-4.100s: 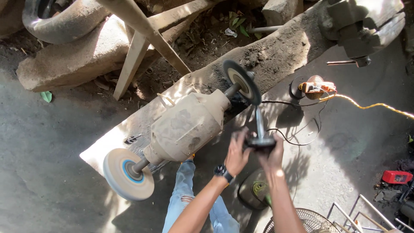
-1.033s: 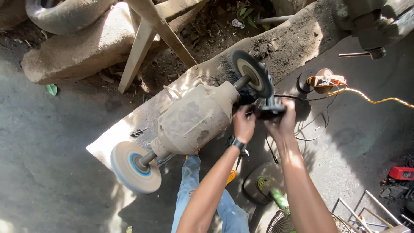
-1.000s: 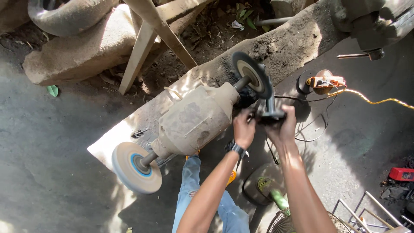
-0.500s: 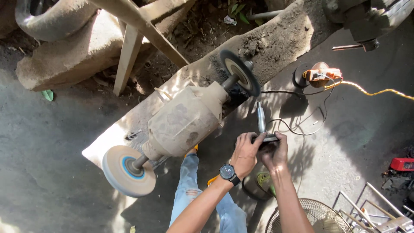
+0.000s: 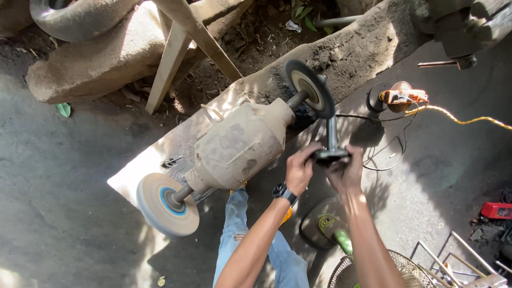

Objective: The person walks to a bench grinder and grinds two metal parts against the spinning wheel. They hold each part with both hands, rotating them to grind different surfaces, then walk back to the starting area.

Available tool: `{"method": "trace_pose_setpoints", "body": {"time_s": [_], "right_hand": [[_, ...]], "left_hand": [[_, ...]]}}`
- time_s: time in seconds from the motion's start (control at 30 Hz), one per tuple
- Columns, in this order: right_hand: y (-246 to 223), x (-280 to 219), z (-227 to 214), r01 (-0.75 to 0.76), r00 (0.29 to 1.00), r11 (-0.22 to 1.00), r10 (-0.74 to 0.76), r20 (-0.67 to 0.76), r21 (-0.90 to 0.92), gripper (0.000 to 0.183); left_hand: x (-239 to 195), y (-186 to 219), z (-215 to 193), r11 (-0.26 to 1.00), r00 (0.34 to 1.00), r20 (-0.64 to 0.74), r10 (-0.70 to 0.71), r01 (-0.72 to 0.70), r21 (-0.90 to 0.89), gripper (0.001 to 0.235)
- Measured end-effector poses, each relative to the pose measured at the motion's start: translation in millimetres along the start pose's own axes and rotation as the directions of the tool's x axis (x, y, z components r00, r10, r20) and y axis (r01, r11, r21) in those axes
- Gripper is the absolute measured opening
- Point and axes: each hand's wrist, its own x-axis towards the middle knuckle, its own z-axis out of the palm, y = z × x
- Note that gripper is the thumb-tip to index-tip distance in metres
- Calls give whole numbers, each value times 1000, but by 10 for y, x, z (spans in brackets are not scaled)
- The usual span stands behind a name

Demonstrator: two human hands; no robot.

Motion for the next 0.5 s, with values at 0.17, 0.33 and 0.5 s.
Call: {"method": "trace_pose_setpoints", "body": {"time_s": [0.17,0.33,0.5], "right_hand": [[-47,-481,311,-65,992,998,64,-109,-7,22],[145,-468,-319,-132,968,974,167,-188,185,46],[10,-40,70,-139,975,989,147,-168,57,47]], "left_hand": [[-340,198,-74,1000,994,111,26,-27,12,41],[-480,523,-14,887,902,424,86,-263,380,59],[-209,-66,92,915,966,254,36,-134,380,62]]}}
